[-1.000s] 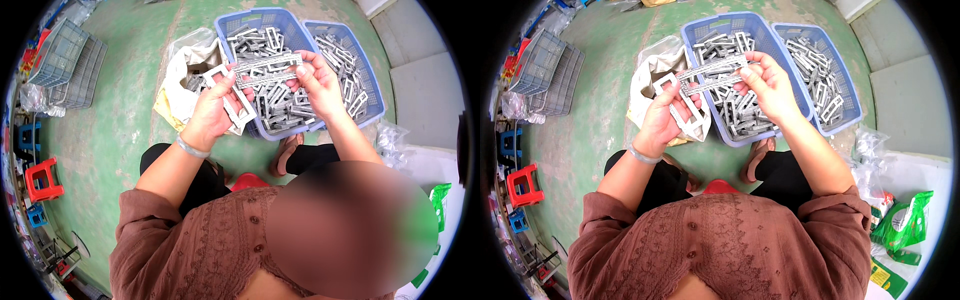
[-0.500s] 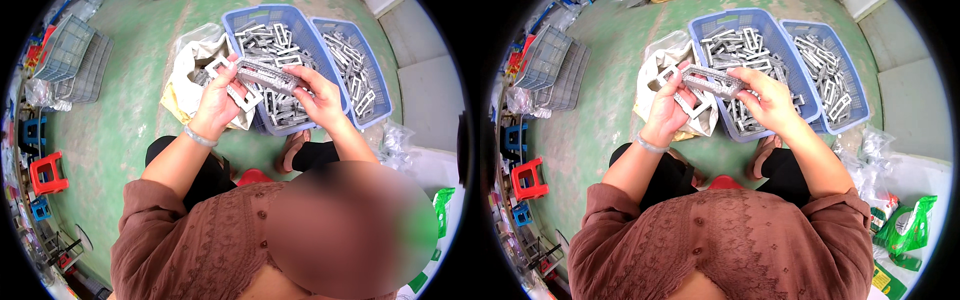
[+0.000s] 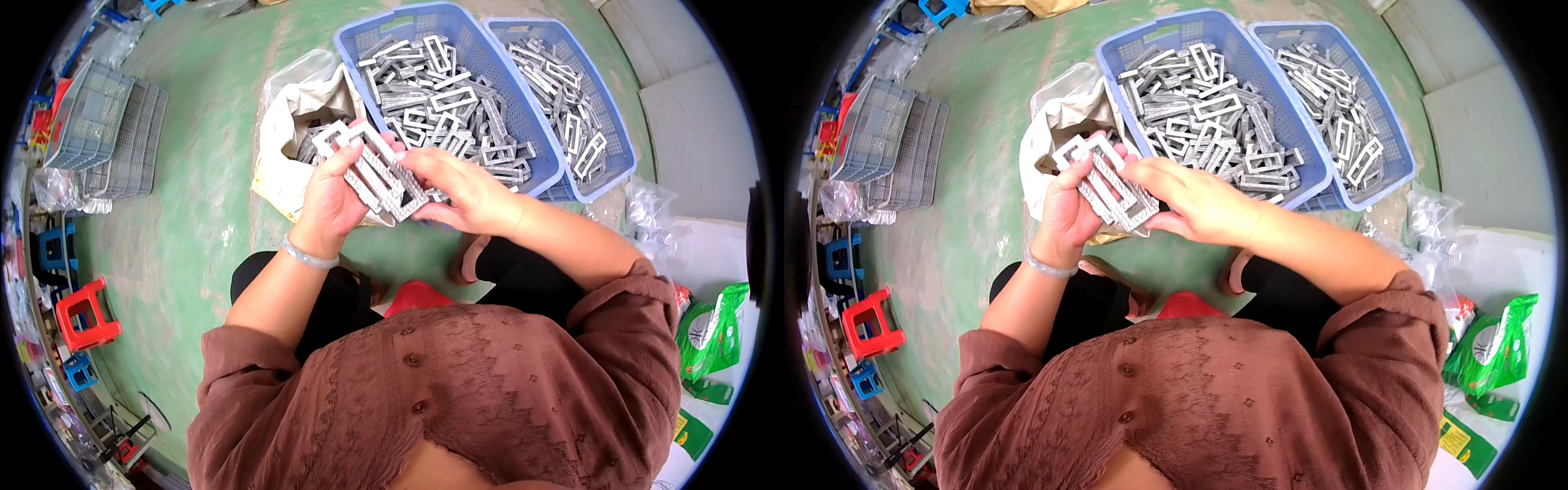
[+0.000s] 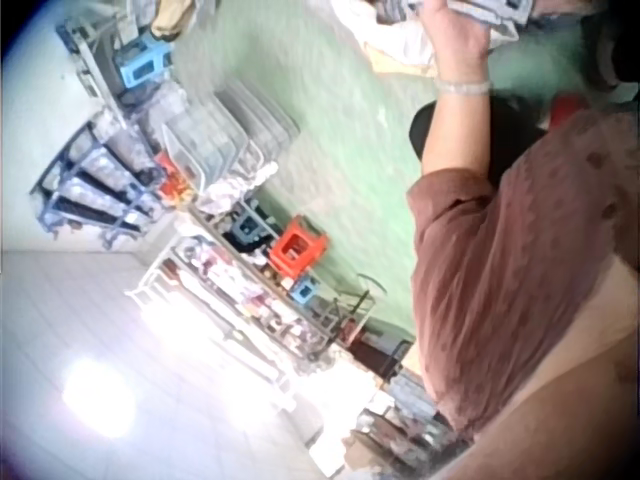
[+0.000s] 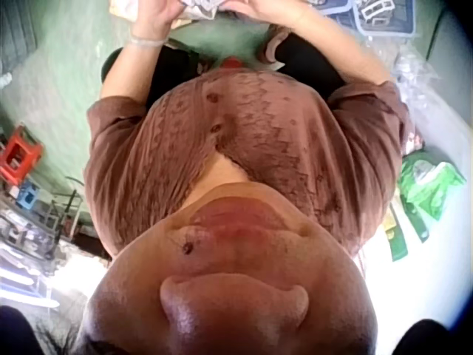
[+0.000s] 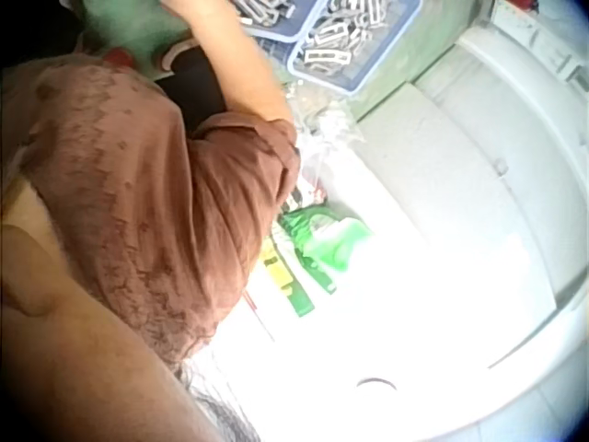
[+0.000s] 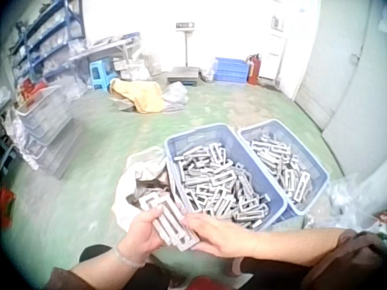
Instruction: The person sits on a low stool and sorts small rectangular metal frames. They pick up frames from a white sack, inspect them, and place them into a blue plastic crate. Another person is visible in the background performing a similar task.
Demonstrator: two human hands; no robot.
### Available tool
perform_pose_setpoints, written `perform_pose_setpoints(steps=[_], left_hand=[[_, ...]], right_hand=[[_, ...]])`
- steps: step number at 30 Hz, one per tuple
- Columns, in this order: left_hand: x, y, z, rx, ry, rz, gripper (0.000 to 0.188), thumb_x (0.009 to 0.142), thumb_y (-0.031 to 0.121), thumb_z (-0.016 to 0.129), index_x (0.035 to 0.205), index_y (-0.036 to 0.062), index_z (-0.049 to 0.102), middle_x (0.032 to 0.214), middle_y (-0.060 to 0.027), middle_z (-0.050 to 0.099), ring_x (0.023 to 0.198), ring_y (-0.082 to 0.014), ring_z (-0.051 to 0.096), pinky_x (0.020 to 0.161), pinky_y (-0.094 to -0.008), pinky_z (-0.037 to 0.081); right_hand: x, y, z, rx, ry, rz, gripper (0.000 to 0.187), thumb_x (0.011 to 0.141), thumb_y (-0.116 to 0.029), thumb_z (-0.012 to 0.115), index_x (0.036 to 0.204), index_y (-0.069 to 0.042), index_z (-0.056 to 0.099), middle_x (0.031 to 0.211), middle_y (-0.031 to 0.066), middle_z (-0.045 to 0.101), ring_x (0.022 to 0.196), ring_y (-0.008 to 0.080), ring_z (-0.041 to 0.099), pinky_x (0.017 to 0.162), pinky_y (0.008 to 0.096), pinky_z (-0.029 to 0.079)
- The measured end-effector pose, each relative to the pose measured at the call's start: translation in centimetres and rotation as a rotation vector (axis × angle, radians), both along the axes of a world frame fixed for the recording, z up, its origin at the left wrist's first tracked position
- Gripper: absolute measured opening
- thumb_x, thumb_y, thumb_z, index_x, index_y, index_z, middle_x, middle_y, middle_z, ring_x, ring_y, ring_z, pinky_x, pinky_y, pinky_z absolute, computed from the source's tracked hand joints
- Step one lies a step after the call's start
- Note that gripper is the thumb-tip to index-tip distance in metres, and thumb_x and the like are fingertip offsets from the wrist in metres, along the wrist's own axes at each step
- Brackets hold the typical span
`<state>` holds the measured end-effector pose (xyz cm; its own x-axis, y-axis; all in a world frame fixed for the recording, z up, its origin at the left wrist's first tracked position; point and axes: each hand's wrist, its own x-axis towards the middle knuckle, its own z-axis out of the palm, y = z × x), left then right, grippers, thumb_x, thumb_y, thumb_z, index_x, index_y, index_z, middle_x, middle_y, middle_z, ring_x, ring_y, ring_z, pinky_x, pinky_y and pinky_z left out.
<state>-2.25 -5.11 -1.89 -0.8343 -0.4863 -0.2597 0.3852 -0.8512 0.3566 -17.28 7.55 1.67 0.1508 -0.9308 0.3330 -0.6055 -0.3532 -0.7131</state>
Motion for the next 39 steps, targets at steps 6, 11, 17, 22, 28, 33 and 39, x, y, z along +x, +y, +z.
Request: perform_pose_setpoints(steps=[6, 11, 17, 22, 28, 33, 39], left_hand=[[-2.2, -3.7, -0.9, -0.366, -0.266, 0.343, 0.044, 0.076, -0.005, 0.053, 0.117, 0.0055, 0.039, 0.099, -0.0135, 0.056, 0.09, -0.0228, 0.056, 0.081, -0.0363, 0.046], [-2.7, -6.6, -4.7, -0.77, -0.658, 0.417, 0.055, 0.074, -0.003, 0.058, 0.124, 0.0046, 0.035, 0.105, -0.0117, 0.055, 0.092, -0.0195, 0.054, 0.082, -0.029, 0.042], [-0.9, -7.6, -8.1, -1.111, -1.411, 0.294, 0.084, 0.063, 0.009, 0.069, 0.133, -0.0011, 0.023, 0.12, -0.0238, 0.044, 0.109, -0.029, 0.047, 0.089, -0.0311, 0.04], [-2.0, -5.8, -5.7, -0.8, -1.14, 0.055, 0.072, 0.073, 0.009, 0.065, 0.132, -0.0014, 0.026, 0.127, -0.0197, 0.038, 0.118, -0.0255, 0.037, 0.097, -0.0322, 0.031], [-2.8, -5.5, -4.0, -0.77, -0.914, -0.006, 0.053, 0.08, 0.012, 0.059, 0.126, -0.0031, 0.036, 0.121, -0.0155, 0.044, 0.109, -0.019, 0.044, 0.091, -0.0278, 0.036], [-3.1, -4.5, -3.1, -0.66, -0.788, -0.083, 0.049, 0.084, 0.02, 0.056, 0.125, -0.0004, 0.038, 0.111, -0.0118, 0.05, 0.096, -0.0169, 0.052, 0.082, -0.0286, 0.043], [-3.6, -3.2, 0.9, -0.191, -0.385, -0.216, 0.054, 0.088, 0.041, 0.045, 0.12, -0.0017, 0.038, 0.104, -0.018, 0.054, 0.089, -0.0263, 0.058, 0.075, -0.0378, 0.05]], right_hand=[[-12.2, -4.1, -8.0, 0.436, 0.514, -0.206, 0.045, 0.074, -0.014, 0.063, 0.114, -0.003, 0.048, 0.109, 0.0186, 0.053, 0.101, 0.0331, 0.051, 0.086, 0.0384, 0.043], [-20.7, -7.6, -17.0, 0.61, 0.738, -0.5, 0.047, 0.07, 0.002, 0.054, 0.116, -0.004, 0.046, 0.111, 0.0171, 0.052, 0.105, 0.0326, 0.049, 0.091, 0.0372, 0.04], [-21.2, -10.6, -20.1, 0.75, 0.879, -0.586, 0.068, 0.074, 0.006, 0.05, 0.135, -0.012, 0.025, 0.137, 0.0097, 0.03, 0.127, 0.0264, 0.027, 0.1, 0.0446, 0.03], [-22.4, -11.1, -21.7, 0.769, 0.85, -0.462, 0.074, 0.071, 0.007, 0.052, 0.136, -0.013, 0.021, 0.123, 0.0139, 0.047, 0.119, 0.0276, 0.04, 0.101, 0.0427, 0.028], [-23.4, -9.4, -20.6, 0.484, 0.79, -0.424, 0.07, 0.068, 0.007, 0.054, 0.131, -0.007, 0.027, 0.106, 0.0174, 0.054, 0.103, 0.0301, 0.05, 0.089, 0.0373, 0.041], [-18.9, -8.2, -11.9, 0.221, 0.542, -0.465, 0.063, 0.069, 0.001, 0.059, 0.125, -0.005, 0.032, 0.103, 0.0199, 0.054, 0.098, 0.0342, 0.051, 0.085, 0.0385, 0.043], [-7.7, -6.1, -1.3, -0.057, 0.366, -0.262, 0.072, 0.063, 0.0, 0.066, 0.126, -0.005, 0.032, 0.099, 0.0156, 0.053, 0.089, 0.033, 0.052, 0.078, 0.0387, 0.044]])
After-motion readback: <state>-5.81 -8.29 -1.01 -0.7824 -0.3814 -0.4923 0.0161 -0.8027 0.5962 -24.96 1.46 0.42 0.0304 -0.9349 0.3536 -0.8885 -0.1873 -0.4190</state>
